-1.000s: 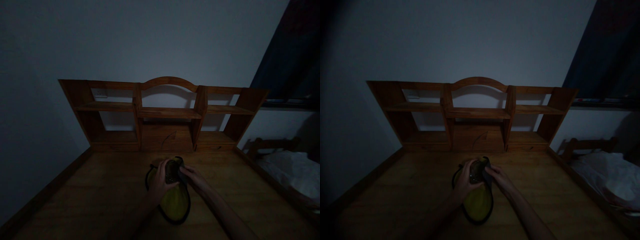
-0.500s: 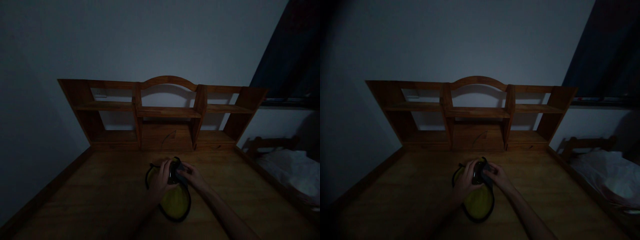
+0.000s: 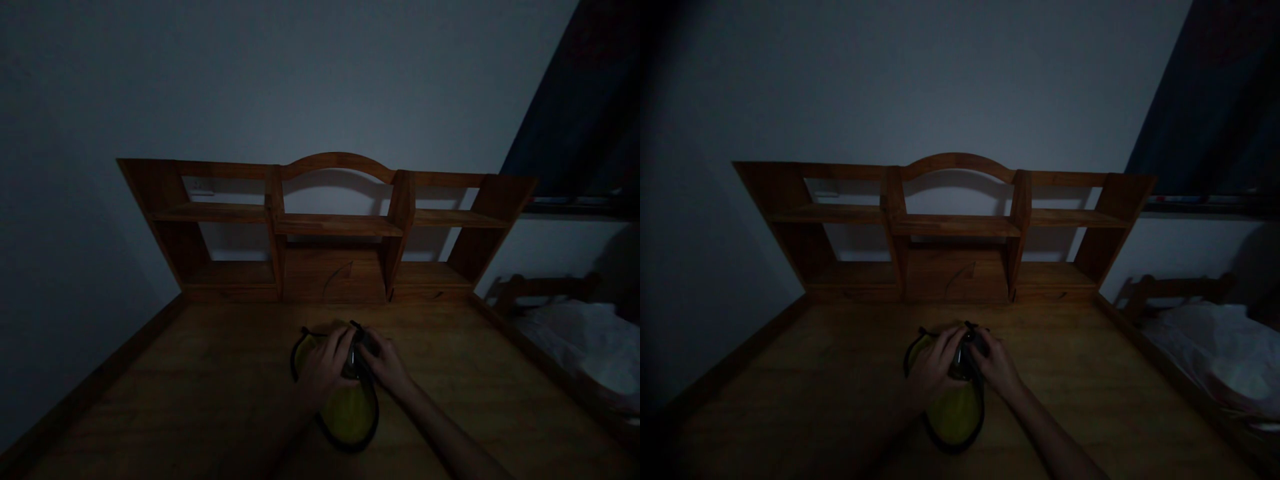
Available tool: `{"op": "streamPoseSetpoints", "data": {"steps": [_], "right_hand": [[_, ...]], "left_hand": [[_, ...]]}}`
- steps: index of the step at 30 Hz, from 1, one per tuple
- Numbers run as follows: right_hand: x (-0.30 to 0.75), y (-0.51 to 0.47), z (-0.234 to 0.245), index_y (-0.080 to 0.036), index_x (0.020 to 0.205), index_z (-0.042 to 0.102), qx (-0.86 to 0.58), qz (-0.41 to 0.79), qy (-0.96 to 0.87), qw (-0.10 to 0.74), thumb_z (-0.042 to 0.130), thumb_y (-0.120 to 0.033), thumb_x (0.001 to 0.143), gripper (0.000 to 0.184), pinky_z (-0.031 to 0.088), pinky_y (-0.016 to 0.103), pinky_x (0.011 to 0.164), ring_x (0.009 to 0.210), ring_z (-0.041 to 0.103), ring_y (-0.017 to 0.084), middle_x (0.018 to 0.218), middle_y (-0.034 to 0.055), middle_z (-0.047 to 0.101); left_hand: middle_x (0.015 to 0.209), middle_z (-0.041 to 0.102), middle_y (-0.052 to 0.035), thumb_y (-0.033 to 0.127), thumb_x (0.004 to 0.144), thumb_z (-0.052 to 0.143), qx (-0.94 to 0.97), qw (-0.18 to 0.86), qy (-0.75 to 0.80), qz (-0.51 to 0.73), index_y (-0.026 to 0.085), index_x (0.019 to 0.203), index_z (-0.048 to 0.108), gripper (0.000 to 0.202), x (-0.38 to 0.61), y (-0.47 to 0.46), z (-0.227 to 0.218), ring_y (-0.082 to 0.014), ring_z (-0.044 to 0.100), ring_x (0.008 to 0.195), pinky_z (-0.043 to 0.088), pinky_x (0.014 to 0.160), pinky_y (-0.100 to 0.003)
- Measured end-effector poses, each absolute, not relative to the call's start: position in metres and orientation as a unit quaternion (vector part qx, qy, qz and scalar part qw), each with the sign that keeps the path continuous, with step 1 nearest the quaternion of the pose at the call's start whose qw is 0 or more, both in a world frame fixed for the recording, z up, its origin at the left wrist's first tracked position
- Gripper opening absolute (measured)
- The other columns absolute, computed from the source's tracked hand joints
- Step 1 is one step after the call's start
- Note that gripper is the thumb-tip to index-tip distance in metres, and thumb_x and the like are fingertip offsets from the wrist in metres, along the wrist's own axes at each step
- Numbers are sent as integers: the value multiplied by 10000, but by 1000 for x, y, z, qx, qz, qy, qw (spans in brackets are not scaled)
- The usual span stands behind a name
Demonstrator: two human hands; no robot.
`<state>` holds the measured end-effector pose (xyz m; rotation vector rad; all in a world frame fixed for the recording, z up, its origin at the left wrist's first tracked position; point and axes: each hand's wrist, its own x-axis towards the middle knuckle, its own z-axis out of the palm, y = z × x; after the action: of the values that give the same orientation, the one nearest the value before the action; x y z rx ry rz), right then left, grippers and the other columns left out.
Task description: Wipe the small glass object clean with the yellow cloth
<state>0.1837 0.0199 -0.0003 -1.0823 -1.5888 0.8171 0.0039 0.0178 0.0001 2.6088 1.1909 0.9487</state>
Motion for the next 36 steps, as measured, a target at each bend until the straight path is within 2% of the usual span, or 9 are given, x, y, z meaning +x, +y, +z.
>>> {"op": "streamPoseSetpoints", "data": {"steps": [6,10,14,19,22,24,27,31,36], "right_hand": [[188,19,-3,-260,1097,621,-465,297,-682,480,576,-269,824,276,453,274,619,677,627,197,834,18,693],[186,18,0,-232,1103,608,-459,288,-702,463,526,-279,853,267,468,264,628,707,630,190,850,25,687],[184,21,0,-200,1164,563,-454,300,-703,458,496,-269,856,323,495,301,746,820,629,196,954,42,678],[188,28,-10,-209,1235,484,-396,411,-668,477,558,-138,736,509,446,352,936,1064,568,206,1173,46,606],[189,30,-15,-203,1219,497,-393,459,-641,473,549,-87,680,554,431,367,961,1083,561,210,1186,50,600],[188,30,-15,-195,1194,522,-400,447,-641,478,542,-83,680,526,430,372,961,1074,566,215,1166,58,612],[184,27,-12,-190,1192,534,-409,392,-667,484,528,-104,729,471,450,358,927,1030,582,209,1115,62,634],[183,23,-9,-176,1220,517,-445,323,-694,465,514,-162,788,432,501,327,800,879,620,194,1005,65,663],[185,22,-3,-177,1121,576,-498,279,-698,433,535,-283,821,321,500,298,690,744,626,187,872,45,680]], "left_hand": [[1339,432,-100,404,559,806,865,45,391,312,278,1403,213,1039,2,17,1,-322,484,1171,441,935,-401],[1328,431,-109,385,581,794,860,39,395,321,257,1392,230,996,3,17,1,-316,472,1183,445,934,-397],[1328,416,-106,334,576,802,853,32,415,314,248,1377,250,976,4,17,0,-301,471,1185,457,926,-392],[1330,398,-102,317,618,778,850,34,423,312,271,1372,240,927,4,17,-2,-291,498,1157,485,892,-407],[1342,386,-99,313,637,772,859,24,415,299,288,1385,214,934,4,16,-2,-293,480,1180,483,900,-409],[1353,376,-105,326,643,771,873,10,399,281,294,1396,200,945,4,16,-2,-299,469,1191,483,899,-404],[1365,361,-126,376,679,739,887,-1,378,265,281,1411,181,925,3,16,-2,-305,455,1201,469,915,-402],[1359,367,-135,414,715,696,892,-1,367,265,263,1407,203,863,2,18,-1,-310,444,1209,449,939,-417],[1345,381,-111,404,626,768,871,45,395,288,276,1379,241,928,2,16,1,-291,488,1167,481,899,-404]]}}
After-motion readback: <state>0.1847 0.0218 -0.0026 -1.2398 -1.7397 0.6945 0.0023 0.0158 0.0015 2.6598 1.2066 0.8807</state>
